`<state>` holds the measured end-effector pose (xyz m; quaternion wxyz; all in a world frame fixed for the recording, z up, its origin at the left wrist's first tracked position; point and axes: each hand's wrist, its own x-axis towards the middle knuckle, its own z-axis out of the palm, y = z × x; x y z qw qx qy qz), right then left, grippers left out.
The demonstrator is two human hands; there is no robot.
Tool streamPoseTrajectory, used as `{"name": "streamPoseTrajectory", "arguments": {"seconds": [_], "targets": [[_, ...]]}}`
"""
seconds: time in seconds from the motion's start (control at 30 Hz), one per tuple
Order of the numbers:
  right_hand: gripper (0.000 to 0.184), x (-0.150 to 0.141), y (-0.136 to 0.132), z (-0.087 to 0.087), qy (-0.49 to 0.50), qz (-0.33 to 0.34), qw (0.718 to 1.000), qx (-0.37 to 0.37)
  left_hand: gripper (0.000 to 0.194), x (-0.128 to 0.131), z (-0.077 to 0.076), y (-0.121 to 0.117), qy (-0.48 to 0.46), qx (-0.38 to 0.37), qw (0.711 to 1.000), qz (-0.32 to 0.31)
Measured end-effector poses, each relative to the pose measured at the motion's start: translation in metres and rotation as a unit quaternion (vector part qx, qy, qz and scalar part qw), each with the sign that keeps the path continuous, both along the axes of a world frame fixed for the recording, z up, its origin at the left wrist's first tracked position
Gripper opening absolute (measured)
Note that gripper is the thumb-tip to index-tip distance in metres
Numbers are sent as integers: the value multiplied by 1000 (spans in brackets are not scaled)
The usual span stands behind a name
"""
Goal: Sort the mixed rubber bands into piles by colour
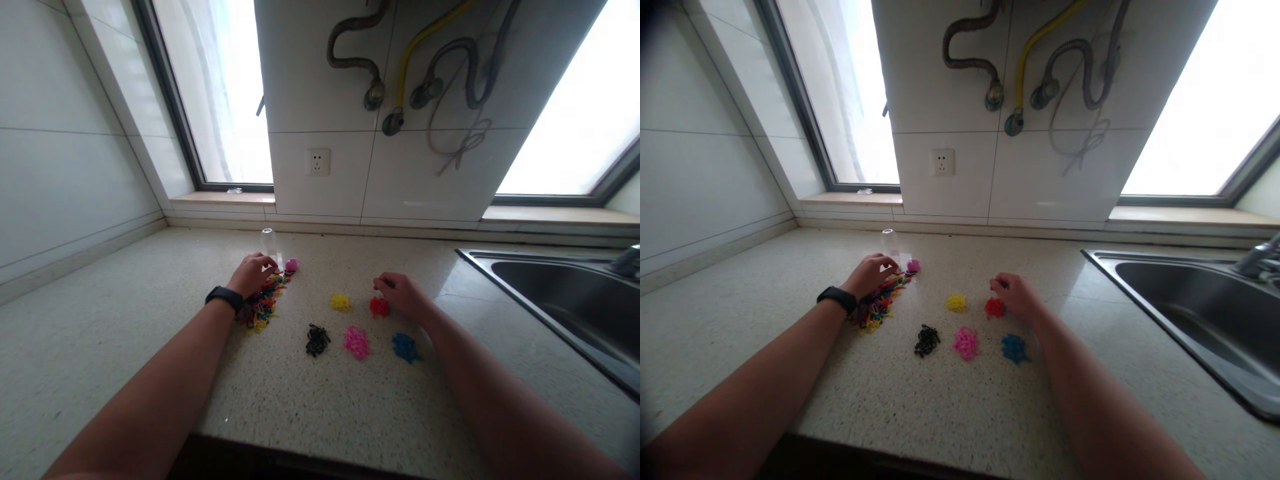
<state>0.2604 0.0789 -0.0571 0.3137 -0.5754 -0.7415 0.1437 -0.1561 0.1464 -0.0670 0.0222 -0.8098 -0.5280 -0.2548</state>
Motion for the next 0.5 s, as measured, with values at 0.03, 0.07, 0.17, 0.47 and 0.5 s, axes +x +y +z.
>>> {"name": "streamPoseTrajectory", "arguments": {"seconds": [0.03, 0.07, 0.17, 0.47, 0.5], "targets": [[39, 0, 0, 0, 0, 0, 1000, -1, 29, 1, 1, 0, -8, -3, 1000, -3], [39, 0, 0, -1, -1, 1, 1000, -2, 29, 2, 2, 0, -17, -8, 1000, -5], [38, 1, 1, -2, 0, 3, 1000, -1, 29, 6, 6, -1, -38, -25, 999, -13], [35, 1, 1, -3, -1, 10, 1000, -7, 30, 6, 9, -8, -61, -81, 995, 6], [35, 1, 2, -3, -4, 9, 1000, -7, 30, 5, 9, -8, -62, -85, 994, 6]]}}
